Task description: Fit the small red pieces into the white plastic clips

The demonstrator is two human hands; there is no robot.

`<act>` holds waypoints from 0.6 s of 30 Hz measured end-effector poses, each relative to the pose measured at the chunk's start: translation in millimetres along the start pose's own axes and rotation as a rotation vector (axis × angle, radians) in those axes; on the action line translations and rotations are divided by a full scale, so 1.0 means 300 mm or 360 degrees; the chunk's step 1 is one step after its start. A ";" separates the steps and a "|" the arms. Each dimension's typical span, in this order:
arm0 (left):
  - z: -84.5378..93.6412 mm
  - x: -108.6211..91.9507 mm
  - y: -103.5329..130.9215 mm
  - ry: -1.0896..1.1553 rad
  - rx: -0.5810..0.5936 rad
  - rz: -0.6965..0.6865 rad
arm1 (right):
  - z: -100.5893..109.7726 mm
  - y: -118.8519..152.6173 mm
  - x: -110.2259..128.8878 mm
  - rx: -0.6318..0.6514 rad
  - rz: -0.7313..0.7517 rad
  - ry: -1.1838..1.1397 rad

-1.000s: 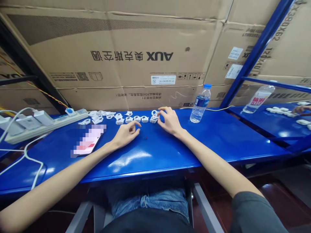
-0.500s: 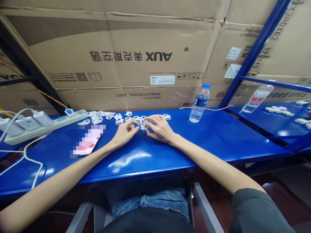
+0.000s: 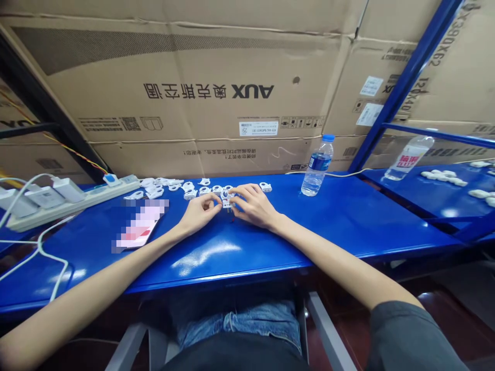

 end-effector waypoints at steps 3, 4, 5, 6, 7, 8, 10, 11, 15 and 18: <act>0.002 0.002 0.000 0.0034 -0.0005 -0.0009 | 0.002 -0.002 0.000 -0.0058 0.0025 0.0018; 0.003 0.003 -0.001 0.0040 -0.0006 -0.0011 | 0.003 -0.002 -0.001 -0.0068 0.0020 0.0024; 0.003 0.004 -0.001 0.0042 -0.0003 -0.0015 | 0.004 -0.003 -0.002 -0.0068 0.0011 0.0028; 0.003 0.004 -0.001 0.0042 -0.0001 -0.0020 | 0.005 -0.003 -0.003 -0.0057 -0.0004 0.0033; 0.003 0.004 -0.001 0.0041 0.0003 -0.0024 | 0.005 -0.004 -0.004 -0.0033 -0.0022 0.0037; 0.003 0.004 -0.001 0.0040 0.0005 -0.0028 | 0.005 -0.004 -0.005 -0.0004 -0.0042 0.0040; 0.003 0.003 -0.001 0.0043 0.0002 -0.0032 | 0.004 -0.004 -0.006 0.0042 -0.0064 0.0047; 0.003 0.002 -0.001 0.0046 -0.0001 -0.0034 | 0.003 -0.004 -0.006 0.0057 -0.0069 0.0049; 0.002 -0.003 0.000 0.0051 0.0026 -0.0047 | -0.002 -0.005 -0.004 0.0111 -0.0075 0.0034; 0.002 -0.007 0.000 0.0040 0.0032 -0.0056 | -0.006 -0.006 -0.002 0.0184 -0.0104 0.0027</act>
Point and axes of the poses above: each hand's wrist, its own y-axis away from the middle knuckle, its own z-axis out of the back of the hand, x = y × z, the point moved 2 cm from there along -y, towards the middle knuckle, and after that the axes turned 2 degrees about y, right-handed, at the moved point
